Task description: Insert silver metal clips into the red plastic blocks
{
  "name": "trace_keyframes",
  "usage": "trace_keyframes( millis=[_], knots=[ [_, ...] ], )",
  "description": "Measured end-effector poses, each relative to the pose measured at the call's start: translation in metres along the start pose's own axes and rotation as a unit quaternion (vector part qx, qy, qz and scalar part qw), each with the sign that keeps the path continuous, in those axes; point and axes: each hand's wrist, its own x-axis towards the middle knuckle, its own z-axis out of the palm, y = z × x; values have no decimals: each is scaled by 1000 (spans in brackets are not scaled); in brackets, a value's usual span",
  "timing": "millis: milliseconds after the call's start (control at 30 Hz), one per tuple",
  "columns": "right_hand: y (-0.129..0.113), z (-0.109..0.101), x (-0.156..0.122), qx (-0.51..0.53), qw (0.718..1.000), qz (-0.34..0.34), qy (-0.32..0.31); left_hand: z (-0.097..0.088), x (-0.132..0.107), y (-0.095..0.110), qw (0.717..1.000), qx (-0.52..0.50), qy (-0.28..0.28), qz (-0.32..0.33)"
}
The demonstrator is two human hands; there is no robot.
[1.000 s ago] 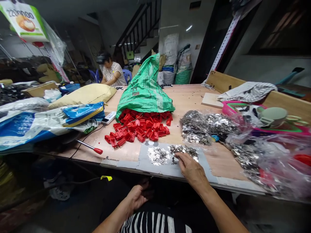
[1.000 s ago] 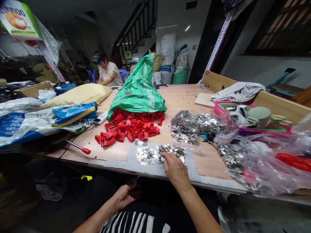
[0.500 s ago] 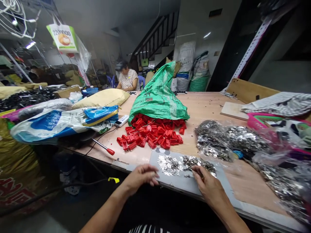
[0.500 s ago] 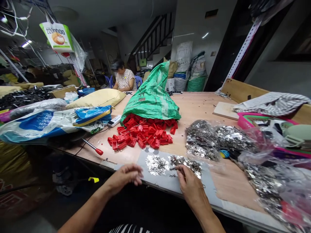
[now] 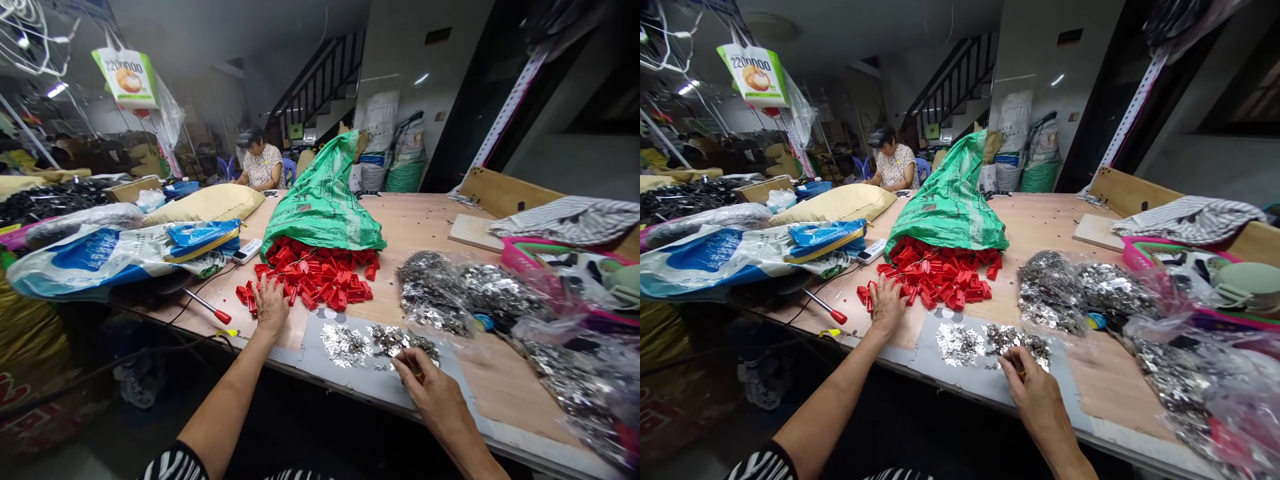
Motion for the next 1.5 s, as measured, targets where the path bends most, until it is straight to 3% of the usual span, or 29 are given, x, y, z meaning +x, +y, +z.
trace_keyframes(
  millis=[133,233,300,367,433,600,667,767,833,1100,1233,1333,1500],
  knots=[
    [2,1,-5,25,999,17,-14,-5,-14,0,994,-103,17,21],
    [2,0,-9,38,999,14,-12,-17,-28,4,965,-252,55,-40],
    [1,-1,-11,43,999,14,-7,-27,-37,10,907,-398,43,-131],
    [-2,-1,-12,52,998,21,-5,-37,-46,19,816,-533,-23,-224],
    [-6,-2,-13,59,998,30,-6,-46,-55,30,737,-611,-93,-274],
    [-17,-3,-16,67,997,35,1,-56,-74,53,644,-671,-225,-292],
    [-21,-3,-19,77,996,34,-4,-58,-80,59,591,-692,-275,-310],
    [-27,-4,-23,104,994,34,-22,-61,-88,66,519,-730,-310,-319],
    [-30,-4,-26,123,991,37,-35,-63,-94,70,498,-740,-326,-314],
    [-51,-3,-35,190,978,24,-84,-68,-110,74,487,-732,-382,-285],
    [-63,-4,-37,196,977,14,-86,-65,-115,73,517,-720,-375,-272],
    [-67,-3,-40,186,979,6,-87,-62,-119,75,596,-691,-336,-230],
    [-70,-1,-44,152,985,-20,-85,-62,-127,76,798,-546,-240,-84]
  ],
)
